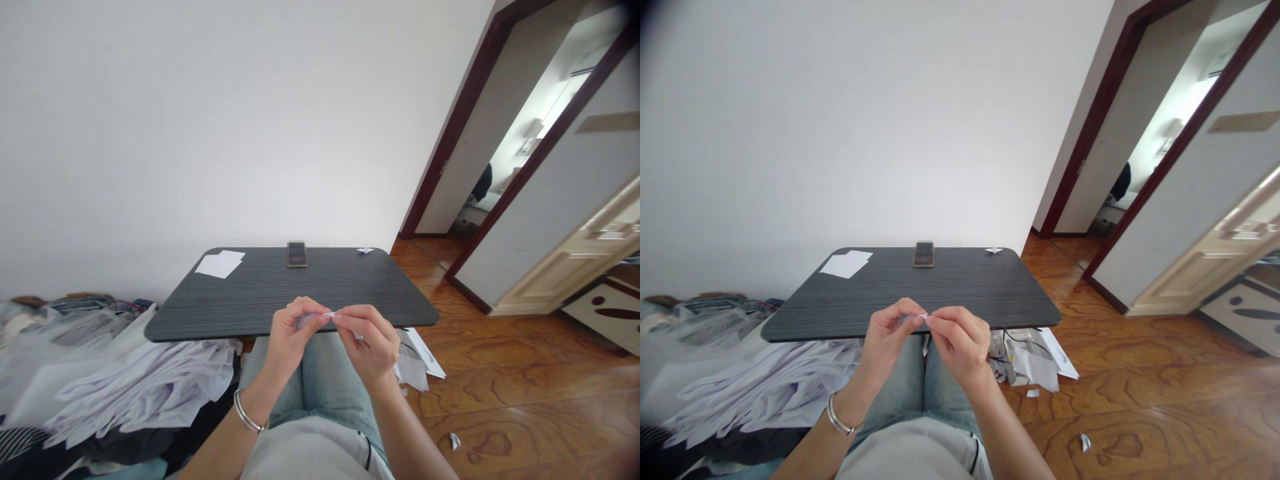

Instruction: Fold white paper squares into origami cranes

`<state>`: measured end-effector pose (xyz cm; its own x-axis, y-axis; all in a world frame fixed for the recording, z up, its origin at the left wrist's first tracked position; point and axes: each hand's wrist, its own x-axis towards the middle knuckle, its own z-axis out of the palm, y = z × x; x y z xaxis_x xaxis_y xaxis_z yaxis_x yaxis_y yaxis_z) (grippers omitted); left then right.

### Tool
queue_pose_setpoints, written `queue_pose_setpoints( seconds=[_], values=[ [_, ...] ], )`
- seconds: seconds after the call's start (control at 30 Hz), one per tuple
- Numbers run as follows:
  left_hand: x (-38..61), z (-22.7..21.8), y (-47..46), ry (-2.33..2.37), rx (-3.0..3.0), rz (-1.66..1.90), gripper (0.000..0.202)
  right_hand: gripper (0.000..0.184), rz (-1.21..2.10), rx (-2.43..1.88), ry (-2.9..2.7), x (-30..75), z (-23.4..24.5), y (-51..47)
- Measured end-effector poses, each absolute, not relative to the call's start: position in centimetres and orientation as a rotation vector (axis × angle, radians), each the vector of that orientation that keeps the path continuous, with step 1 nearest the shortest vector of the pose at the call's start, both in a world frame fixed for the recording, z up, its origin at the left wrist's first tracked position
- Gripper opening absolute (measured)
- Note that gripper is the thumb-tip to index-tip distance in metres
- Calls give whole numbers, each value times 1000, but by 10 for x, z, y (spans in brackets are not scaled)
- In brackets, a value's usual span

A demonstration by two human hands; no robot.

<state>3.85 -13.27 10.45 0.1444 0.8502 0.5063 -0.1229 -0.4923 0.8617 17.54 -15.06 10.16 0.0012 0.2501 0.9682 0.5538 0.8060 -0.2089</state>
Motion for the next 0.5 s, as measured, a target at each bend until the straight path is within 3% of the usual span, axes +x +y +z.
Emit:
queue_pose_setpoints(
  seconds=[0.13, 0.3, 0.5],
  values=[
    [37, 104, -132, 650, 1656, 1495, 5, 28, -394, -610, -1613, 178, 96, -152],
    [38, 105, -132, 503, 1665, 1542, 7, 28, -326, -551, -1619, 177, 97, -152],
    [35, 103, -132, 482, 1816, 1717, 8, 6, 375, -593, -1435, 167, 107, -164]
  ],
)
